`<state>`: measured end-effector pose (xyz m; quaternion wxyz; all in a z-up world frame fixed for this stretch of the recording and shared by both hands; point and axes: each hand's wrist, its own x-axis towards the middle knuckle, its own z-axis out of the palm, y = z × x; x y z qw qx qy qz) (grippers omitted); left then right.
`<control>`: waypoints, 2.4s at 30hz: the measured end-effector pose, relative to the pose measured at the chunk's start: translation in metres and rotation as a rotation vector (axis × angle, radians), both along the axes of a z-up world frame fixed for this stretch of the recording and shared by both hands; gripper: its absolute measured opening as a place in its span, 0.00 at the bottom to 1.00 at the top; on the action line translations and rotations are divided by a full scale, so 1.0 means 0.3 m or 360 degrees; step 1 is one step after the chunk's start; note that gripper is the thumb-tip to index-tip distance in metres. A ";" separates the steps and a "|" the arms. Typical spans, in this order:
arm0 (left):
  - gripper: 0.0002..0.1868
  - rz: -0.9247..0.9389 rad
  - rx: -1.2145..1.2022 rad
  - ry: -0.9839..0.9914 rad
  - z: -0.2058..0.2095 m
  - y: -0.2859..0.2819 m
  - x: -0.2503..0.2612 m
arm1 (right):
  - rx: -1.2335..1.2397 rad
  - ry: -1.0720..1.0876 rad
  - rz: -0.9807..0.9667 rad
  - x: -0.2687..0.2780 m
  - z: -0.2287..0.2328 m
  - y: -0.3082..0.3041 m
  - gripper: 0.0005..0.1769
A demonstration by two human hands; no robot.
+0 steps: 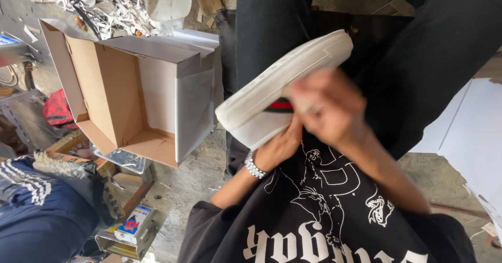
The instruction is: The person sits on the floor and wipes a white slip-on shoe with a cloth. They apply liquid from a bottle onto the cloth and continue wiping the shoe's upper and sole repeatedly.
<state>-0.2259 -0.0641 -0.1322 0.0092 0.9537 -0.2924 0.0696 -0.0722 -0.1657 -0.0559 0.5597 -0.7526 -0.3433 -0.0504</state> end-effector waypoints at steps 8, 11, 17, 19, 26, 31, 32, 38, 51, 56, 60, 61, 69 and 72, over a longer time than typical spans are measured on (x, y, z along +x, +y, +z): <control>0.28 0.1041 -0.1902 0.1911 0.376 0.246 0.280 | -0.0083 0.0825 -0.0460 0.150 -0.037 -0.491 0.16; 0.21 0.0755 -0.1955 0.2243 0.314 0.225 0.332 | -0.0381 0.0944 -0.0553 0.004 0.141 -0.476 0.18; 0.26 0.0867 -0.1941 0.2354 0.303 0.152 0.399 | -0.0660 0.1058 -0.0155 -0.086 0.241 -0.303 0.09; 0.26 0.0827 -0.1951 0.2253 0.290 0.128 0.390 | -0.0654 0.0826 -0.0109 -0.049 0.213 -0.260 0.10; 0.25 0.0840 -0.2203 0.1806 0.301 0.091 0.388 | -0.0519 -0.0006 0.0289 0.159 0.138 -0.088 0.15; 0.27 0.0825 -0.2190 0.1740 0.252 0.089 0.363 | -0.0789 0.0026 0.0555 0.053 0.139 -0.276 0.21; 0.27 0.0728 -0.2179 0.1702 0.254 0.085 0.365 | -0.0786 0.0021 0.0554 0.043 0.119 -0.306 0.23; 0.27 0.0851 -0.2114 0.1820 0.264 0.081 0.377 | -0.0535 -0.0151 0.0354 0.196 0.100 -0.103 0.14; 0.28 0.0902 -0.2113 0.1806 0.261 0.063 0.372 | -0.0552 -0.0227 0.0484 0.219 0.095 -0.096 0.19; 0.25 0.0874 -0.2242 0.1648 0.282 0.072 0.369 | -0.0739 -0.0067 0.0789 -0.048 0.136 -0.336 0.16; 0.18 0.0738 -0.2480 0.1638 0.209 0.096 0.325 | -0.0524 0.0346 0.0926 -0.028 0.189 -0.305 0.14; 0.25 0.0911 -0.2445 0.1766 0.183 0.101 0.304 | -0.0530 0.0300 0.0860 0.001 0.179 -0.289 0.14; 0.38 0.1058 -0.2490 0.1889 0.159 0.087 0.297 | -0.0565 -0.0184 0.0418 0.132 0.116 -0.124 0.14; 0.31 0.1083 -0.2563 0.1826 0.137 0.078 0.290 | -0.0707 -0.0197 0.0872 0.069 0.105 -0.140 0.13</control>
